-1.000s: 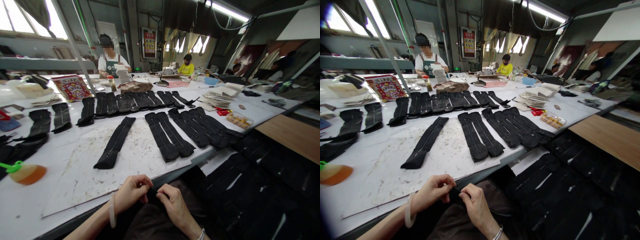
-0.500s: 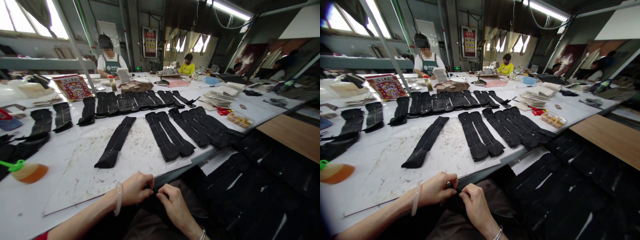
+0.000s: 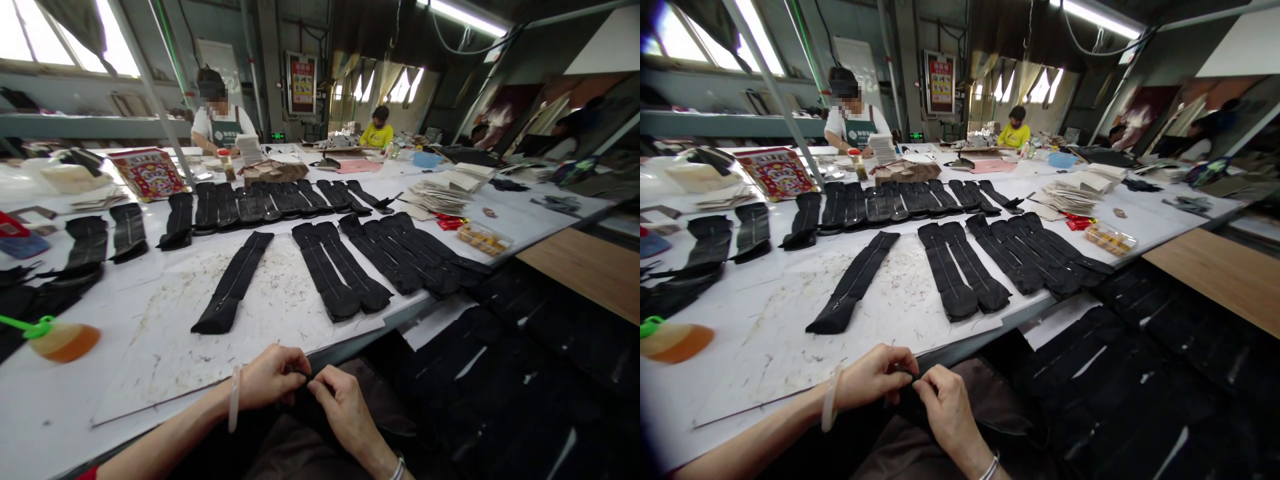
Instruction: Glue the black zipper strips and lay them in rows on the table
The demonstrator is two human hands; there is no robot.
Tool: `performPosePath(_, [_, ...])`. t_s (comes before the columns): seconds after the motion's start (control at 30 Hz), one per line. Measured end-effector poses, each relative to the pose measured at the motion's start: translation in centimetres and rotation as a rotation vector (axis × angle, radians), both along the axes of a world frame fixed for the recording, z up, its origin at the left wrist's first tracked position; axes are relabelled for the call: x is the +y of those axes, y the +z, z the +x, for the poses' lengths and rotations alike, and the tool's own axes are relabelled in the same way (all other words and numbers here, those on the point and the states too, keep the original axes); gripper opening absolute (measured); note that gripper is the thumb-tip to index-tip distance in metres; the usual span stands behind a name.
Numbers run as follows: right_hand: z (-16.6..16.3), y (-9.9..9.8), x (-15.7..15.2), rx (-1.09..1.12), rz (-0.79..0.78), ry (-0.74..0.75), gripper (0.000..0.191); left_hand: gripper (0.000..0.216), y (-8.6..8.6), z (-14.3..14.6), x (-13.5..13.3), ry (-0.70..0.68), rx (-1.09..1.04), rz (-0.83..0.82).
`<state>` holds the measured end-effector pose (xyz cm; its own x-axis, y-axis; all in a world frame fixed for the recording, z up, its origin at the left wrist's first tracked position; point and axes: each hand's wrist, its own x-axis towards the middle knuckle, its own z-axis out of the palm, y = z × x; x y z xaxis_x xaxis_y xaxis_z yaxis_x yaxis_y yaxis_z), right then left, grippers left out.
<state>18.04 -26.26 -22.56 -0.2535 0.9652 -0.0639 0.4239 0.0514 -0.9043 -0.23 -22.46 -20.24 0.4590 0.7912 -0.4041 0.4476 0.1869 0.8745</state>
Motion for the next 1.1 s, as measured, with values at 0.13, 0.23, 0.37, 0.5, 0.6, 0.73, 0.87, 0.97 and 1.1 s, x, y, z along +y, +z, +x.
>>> performPosePath(0.13, [-0.3, -0.6, 0.2, 0.012, 0.012, -0.002, 0.028, 0.017, -0.7, 0.0, 0.0, 0.083, -0.160, -0.120])
performPosePath(0.23, [-0.2, -0.8, 0.4, 0.028, -0.005, 0.000, 0.028, 0.019, -1.3, -0.1, 0.0, 0.131, -0.253, -0.167])
performPosePath(0.37, [0.0, -0.4, 0.9, 0.101, -0.101, 0.066, 0.032, 0.024, -1.7, -0.1, 0.1, 0.161, -0.320, -0.188])
performPosePath(0.5, [-0.4, 0.0, 1.3, 0.090, -0.077, 0.088, 0.033, 0.028, -1.5, 0.1, 0.0, 0.176, -0.363, -0.194])
performPosePath(0.6, [-1.0, -0.1, 1.4, 0.050, -0.004, 0.067, 0.032, 0.027, -1.2, 0.3, -0.1, 0.194, -0.426, -0.208])
performPosePath(0.73, [-1.7, -1.0, 1.2, -0.043, 0.103, -0.032, 0.033, 0.028, -1.3, 0.2, 0.1, 0.213, -0.436, -0.191])
performPosePath(0.87, [-2.0, -1.5, 1.0, -0.083, 0.111, -0.076, 0.037, 0.039, -2.0, -0.5, 0.2, 0.157, -0.299, -0.242])
performPosePath(0.97, [-2.0, -1.6, 1.2, -0.083, 0.067, -0.061, 0.038, 0.045, -2.6, -0.8, 0.0, 0.088, -0.188, -0.264])
performPosePath(1.1, [-1.1, -1.1, 1.8, -0.067, 0.019, 0.010, 0.043, 0.047, -3.1, -0.6, -0.4, 0.140, -0.173, -0.241])
